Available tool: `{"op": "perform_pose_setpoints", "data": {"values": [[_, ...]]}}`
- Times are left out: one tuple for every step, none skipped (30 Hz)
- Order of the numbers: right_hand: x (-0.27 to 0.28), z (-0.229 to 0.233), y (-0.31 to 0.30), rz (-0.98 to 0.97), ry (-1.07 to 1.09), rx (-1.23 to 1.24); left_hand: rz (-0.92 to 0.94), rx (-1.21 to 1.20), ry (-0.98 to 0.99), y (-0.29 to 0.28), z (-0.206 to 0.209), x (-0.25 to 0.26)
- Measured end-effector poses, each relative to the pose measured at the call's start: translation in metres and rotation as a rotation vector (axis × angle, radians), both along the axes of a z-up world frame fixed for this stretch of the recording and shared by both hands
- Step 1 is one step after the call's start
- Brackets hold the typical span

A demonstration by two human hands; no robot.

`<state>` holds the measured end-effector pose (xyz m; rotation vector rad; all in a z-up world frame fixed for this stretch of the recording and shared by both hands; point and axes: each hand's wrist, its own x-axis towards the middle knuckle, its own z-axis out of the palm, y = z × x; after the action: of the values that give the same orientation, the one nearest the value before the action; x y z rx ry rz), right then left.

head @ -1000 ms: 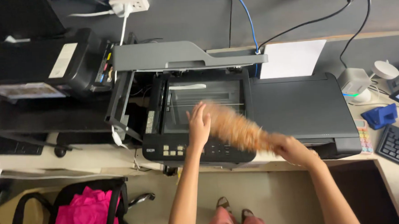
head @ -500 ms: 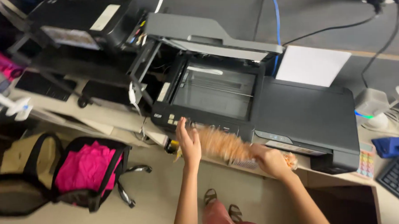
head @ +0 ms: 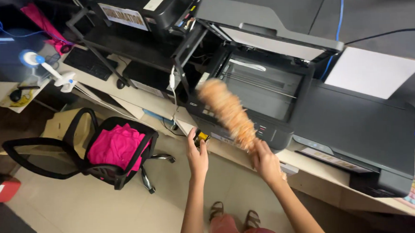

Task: The person uses a fluffy duster to clean the exterior surfaces of two printers on a desk. They wipe the top, sides, and front of the devices, then open the scanner lid of one printer to dust the interior glass and cover before closing it.

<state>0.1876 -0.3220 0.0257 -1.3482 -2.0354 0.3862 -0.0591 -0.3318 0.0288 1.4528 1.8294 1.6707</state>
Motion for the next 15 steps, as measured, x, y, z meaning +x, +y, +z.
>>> {"op": "perform_pose_setpoints", "data": {"values": [[-0.013, -0.016, 0.006, -0.001, 0.002, -0.004, -0.001, -0.004, 0.002, 0.002, 0.000, -0.007], [-0.026, -0.031, 0.012, -0.071, -0.044, -0.077, -0.021, -0.054, -0.027, 0.004, 0.000, -0.014], [-0.038, -0.047, 0.016, -0.150, -0.090, -0.153, -0.050, -0.107, -0.056, 0.006, -0.001, -0.020], [-0.053, -0.048, 0.013, -0.158, -0.086, -0.160, -0.059, -0.114, -0.052, 0.009, -0.005, -0.026], [-0.067, -0.048, 0.014, -0.122, -0.152, -0.217, -0.087, -0.086, 0.007, 0.016, -0.010, -0.031], [-0.081, -0.049, 0.015, -0.085, -0.217, -0.275, -0.116, -0.057, 0.066, 0.023, -0.014, -0.035], [-0.093, -0.041, 0.012, -0.096, -0.213, -0.278, -0.128, -0.059, 0.068, 0.030, -0.006, -0.039], [-0.105, -0.035, 0.009, -0.020, -0.189, -0.278, -0.146, -0.058, 0.119, 0.037, 0.001, -0.042], [-0.117, -0.029, 0.005, 0.052, -0.162, -0.280, -0.170, -0.059, 0.172, 0.042, 0.008, -0.044], [-0.119, -0.028, -0.002, 0.036, -0.157, -0.287, -0.187, -0.064, 0.175, 0.045, 0.013, -0.048], [-0.121, -0.027, -0.007, 0.024, -0.073, -0.242, -0.197, -0.021, 0.204, 0.052, 0.020, -0.050], [-0.122, -0.026, -0.012, 0.012, 0.009, -0.194, -0.207, 0.022, 0.232, 0.058, 0.026, -0.051], [-0.116, -0.029, -0.019, -0.017, 0.014, -0.198, -0.237, 0.021, 0.233, 0.068, 0.022, -0.051], [-0.109, -0.032, -0.026, -0.091, 0.084, -0.138, -0.268, 0.074, 0.325, 0.078, 0.019, -0.050], [-0.103, -0.036, -0.037, -0.166, 0.151, -0.079, -0.300, 0.127, 0.416, 0.085, 0.014, -0.049]]}}
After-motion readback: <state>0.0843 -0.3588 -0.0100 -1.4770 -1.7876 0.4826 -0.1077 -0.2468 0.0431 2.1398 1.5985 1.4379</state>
